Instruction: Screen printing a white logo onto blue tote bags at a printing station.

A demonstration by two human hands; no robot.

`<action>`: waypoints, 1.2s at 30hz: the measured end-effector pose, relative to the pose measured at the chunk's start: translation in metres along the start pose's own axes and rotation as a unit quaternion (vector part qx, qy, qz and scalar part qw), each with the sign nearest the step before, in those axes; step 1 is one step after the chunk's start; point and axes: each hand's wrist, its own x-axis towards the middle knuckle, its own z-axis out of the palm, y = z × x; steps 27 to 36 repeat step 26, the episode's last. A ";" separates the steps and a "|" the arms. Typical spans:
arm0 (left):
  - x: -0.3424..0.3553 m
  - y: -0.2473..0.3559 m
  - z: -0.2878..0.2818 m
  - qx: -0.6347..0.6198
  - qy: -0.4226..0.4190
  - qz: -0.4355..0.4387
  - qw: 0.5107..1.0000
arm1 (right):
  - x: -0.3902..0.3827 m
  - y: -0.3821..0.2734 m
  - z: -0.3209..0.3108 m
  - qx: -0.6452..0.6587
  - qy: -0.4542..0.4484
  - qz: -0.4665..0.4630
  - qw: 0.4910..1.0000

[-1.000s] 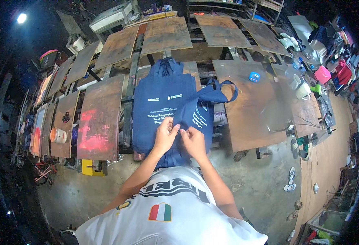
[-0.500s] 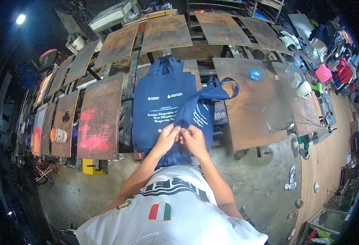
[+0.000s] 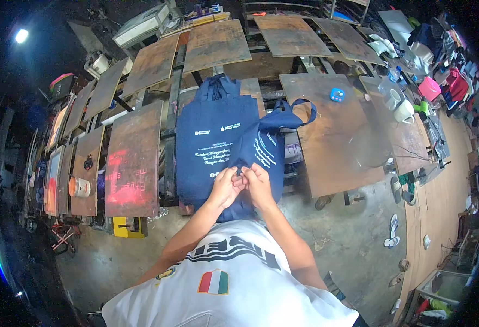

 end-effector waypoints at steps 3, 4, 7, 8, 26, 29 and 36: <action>0.001 0.003 -0.001 -0.012 0.013 -0.021 1.000 | -0.002 -0.005 0.002 0.029 0.010 0.008 0.999; 0.003 0.003 -0.008 0.017 -0.010 -0.008 1.000 | -0.005 -0.009 0.002 0.020 -0.011 0.006 1.000; -0.009 0.023 0.000 0.087 -0.071 -0.001 0.994 | -0.010 -0.018 0.000 -0.001 -0.048 -0.002 0.999; -0.015 0.031 0.004 0.129 -0.107 -0.003 0.986 | -0.012 -0.020 0.000 -0.013 -0.069 -0.007 0.997; 0.035 0.006 -0.042 0.471 -0.056 0.259 0.841 | -0.023 -0.020 0.003 -0.510 -0.193 -0.177 0.820; 0.035 0.006 -0.042 0.471 -0.056 0.259 0.841 | -0.023 -0.020 0.003 -0.510 -0.193 -0.177 0.820; 0.035 0.006 -0.042 0.471 -0.056 0.259 0.841 | -0.023 -0.020 0.003 -0.510 -0.193 -0.177 0.820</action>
